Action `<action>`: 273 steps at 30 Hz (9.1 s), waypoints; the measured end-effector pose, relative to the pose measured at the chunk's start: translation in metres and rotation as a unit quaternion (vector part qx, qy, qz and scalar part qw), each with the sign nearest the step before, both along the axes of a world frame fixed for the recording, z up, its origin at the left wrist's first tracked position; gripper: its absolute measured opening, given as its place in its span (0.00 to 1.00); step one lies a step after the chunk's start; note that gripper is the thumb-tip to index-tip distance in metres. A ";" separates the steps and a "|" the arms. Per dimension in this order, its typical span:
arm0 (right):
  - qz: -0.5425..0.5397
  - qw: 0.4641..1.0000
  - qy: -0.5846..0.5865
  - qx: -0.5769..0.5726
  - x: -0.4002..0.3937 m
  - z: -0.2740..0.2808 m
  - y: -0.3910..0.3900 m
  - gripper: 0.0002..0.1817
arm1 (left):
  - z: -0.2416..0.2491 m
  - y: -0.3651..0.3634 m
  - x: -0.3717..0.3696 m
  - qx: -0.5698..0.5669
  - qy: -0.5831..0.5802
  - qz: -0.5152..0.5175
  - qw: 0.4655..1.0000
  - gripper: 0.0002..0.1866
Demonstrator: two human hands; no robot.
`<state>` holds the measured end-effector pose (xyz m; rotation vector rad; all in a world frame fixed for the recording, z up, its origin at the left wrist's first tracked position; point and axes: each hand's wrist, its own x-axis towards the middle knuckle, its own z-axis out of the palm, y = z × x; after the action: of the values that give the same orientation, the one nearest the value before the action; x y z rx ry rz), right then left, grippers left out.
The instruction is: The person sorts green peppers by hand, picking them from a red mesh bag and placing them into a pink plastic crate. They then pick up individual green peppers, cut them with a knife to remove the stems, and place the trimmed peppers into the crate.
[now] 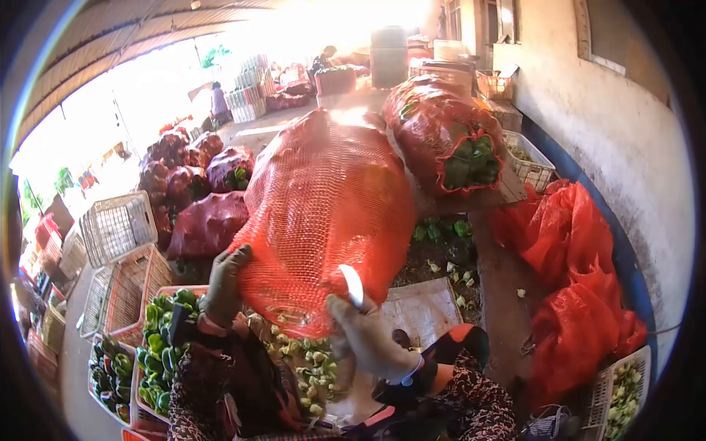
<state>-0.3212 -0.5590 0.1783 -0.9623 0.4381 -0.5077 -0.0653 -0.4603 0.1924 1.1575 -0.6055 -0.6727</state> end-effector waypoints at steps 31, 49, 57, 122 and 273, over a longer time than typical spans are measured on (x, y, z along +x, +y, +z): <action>0.151 0.673 0.467 -0.554 -0.078 -0.172 -0.106 0.20 | -0.386 0.002 -0.090 0.413 0.042 0.063 0.908 0.54; 0.048 0.998 0.011 -0.031 0.014 -0.163 -0.002 0.46 | -0.164 0.009 -0.114 -0.128 0.068 0.017 0.989 0.62; -0.078 0.851 -0.021 -0.519 0.011 -0.096 0.028 0.25 | -0.117 0.061 -0.124 -0.139 -0.092 0.148 0.975 0.62; 0.519 0.754 0.080 -0.394 0.189 -0.093 0.203 0.57 | -0.134 0.330 -0.057 0.101 0.076 0.181 0.975 0.49; 0.046 0.907 0.417 0.048 0.005 -0.465 -0.061 0.44 | -0.109 0.181 -0.031 0.226 -0.393 0.243 0.857 0.19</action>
<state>-0.3163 -0.6196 -0.2867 -1.0713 1.1684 0.0455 -0.0967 -0.2792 0.0831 1.9694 -0.8066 0.1532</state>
